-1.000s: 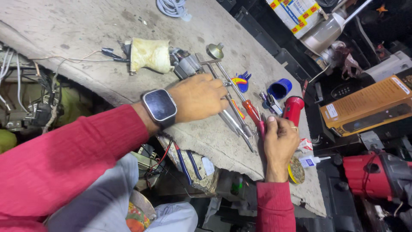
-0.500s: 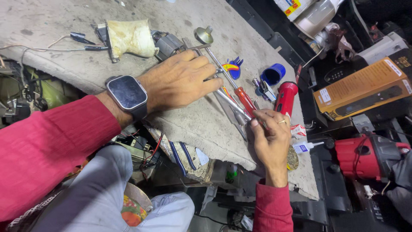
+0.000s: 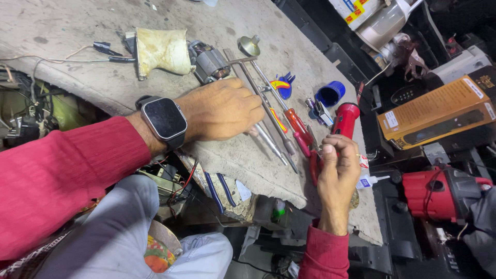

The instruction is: The person sits at a cluttered workbench and works on an engine valve. They handle a small metal component, apply liquid from a squeeze bottle onto the valve, then use a wooden-stick lapping tool with a suction cup to rotate the valve against its seat, occasionally using pliers and repositioning the parts.

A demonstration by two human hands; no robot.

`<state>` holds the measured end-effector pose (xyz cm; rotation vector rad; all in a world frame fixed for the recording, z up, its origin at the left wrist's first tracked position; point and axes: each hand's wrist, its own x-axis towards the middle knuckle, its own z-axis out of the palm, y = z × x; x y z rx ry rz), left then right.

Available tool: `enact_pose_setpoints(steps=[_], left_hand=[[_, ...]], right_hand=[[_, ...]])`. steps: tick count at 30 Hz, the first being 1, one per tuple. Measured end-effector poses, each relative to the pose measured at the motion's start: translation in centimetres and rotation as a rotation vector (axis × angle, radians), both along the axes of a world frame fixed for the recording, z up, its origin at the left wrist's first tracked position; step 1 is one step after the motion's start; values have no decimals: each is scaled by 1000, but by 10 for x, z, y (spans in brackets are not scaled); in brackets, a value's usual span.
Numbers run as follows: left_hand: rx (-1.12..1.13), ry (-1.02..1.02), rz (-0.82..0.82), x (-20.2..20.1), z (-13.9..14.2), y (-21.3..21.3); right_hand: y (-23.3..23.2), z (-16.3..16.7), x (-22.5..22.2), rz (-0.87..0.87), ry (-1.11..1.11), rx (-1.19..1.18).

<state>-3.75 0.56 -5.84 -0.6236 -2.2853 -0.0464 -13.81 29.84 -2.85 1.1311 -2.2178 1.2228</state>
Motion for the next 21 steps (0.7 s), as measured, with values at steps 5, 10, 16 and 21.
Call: enact_pose_setpoints(steps=[5,10,16,21], left_hand=[[-21,-40,19,1,-3,5],[28,51,53,0,-7,15],[19,-64,38,-1,-8,14],[74,-115,-23,1,-3,14]], right_hand=[[-8,-16,27,83,-396,-332],[-2,-21,42,19,-538,-254],[7,-29,39,-10,-482,-159],[5,-12,10,-170,-312,-70]])
